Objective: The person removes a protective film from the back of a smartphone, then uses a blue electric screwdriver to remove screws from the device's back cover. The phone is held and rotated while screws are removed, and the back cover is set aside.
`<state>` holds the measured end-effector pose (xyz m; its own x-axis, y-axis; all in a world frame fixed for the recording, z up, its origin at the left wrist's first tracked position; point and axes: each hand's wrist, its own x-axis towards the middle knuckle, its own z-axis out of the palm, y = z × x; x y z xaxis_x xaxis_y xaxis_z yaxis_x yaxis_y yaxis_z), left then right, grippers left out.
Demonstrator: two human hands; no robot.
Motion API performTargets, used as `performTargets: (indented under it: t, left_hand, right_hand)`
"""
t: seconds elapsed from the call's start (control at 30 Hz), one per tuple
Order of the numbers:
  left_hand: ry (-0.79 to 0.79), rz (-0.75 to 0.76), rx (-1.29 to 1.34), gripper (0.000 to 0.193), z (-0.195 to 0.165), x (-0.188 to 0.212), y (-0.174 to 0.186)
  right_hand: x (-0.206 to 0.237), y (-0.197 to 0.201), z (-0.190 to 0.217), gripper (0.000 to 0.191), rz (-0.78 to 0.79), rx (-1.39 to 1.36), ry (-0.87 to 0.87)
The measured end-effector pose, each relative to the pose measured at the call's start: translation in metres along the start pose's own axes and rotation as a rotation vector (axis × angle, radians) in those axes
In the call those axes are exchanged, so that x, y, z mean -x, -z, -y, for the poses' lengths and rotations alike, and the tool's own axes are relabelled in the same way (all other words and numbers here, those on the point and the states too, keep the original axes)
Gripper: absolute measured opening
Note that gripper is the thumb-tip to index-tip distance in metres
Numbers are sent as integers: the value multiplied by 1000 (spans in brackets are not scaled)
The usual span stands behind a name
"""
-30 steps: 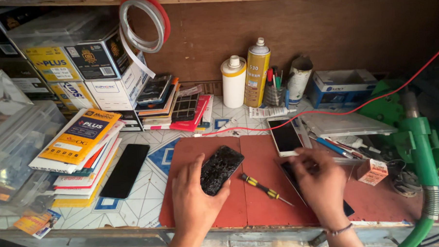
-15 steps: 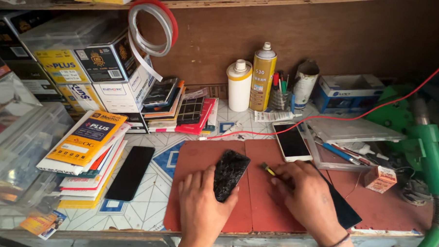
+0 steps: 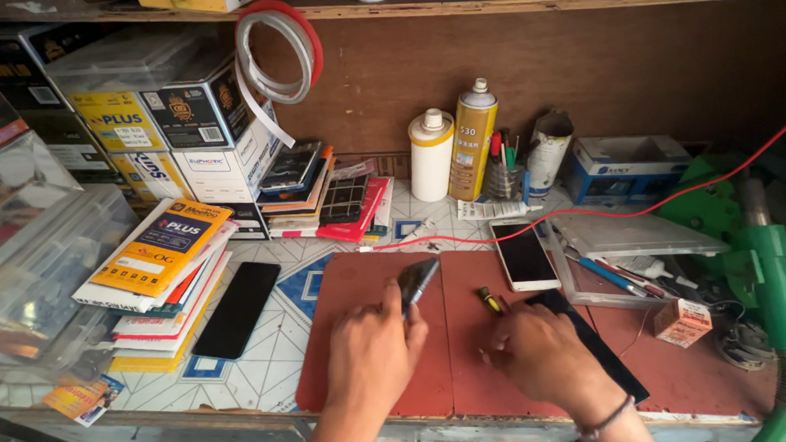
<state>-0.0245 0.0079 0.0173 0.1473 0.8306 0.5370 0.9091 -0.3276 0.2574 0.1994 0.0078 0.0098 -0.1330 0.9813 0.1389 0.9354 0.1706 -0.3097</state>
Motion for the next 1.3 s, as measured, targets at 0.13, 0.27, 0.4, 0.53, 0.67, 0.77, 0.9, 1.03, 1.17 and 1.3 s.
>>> performTargets:
  t: [0.13,0.27,0.4,0.53,0.67,0.77,0.9,1.03,1.17,1.3]
  left_hand:
    - [0,-18,-17,39,1,-4,3]
    - [94,175,24,37,9,-8,4]
    - [154,155,119,35,25,-14,5]
    - [64,62,442,37,42,-28,9]
    - [423,487,659,32,47,-32,15]
    - [368,454,527,31,44,-32,15]
    - [-3,143,189,38,38,-28,10]
    - [-18,140,98,63,23,-29,1]
    - [129,101,115,67,10,-25,-3]
    - [177,-146,272,67,9,-24,-6]
  right_hand:
    - [-6,-8,0,15,34,11,49]
    - [-8,-14,15,11,-235,-253,181]
    - [-16,-22,36,8,-192,-696,-53]
    - [-26,-34,42,11,-223,-981,-89]
    - [-31,-45,30,13,-286,-1054,-82]
    - [-32,-51,22,14,-348,-1119,-72]
    - [-32,-55,19,15,-368,-1103,-115]
    - [-32,-55,21,18,-379,-1116,-119]
    - [-32,-55,21,19,-399,-1163,-133]
    - [-32,-54,16,26,-472,-1205,-162]
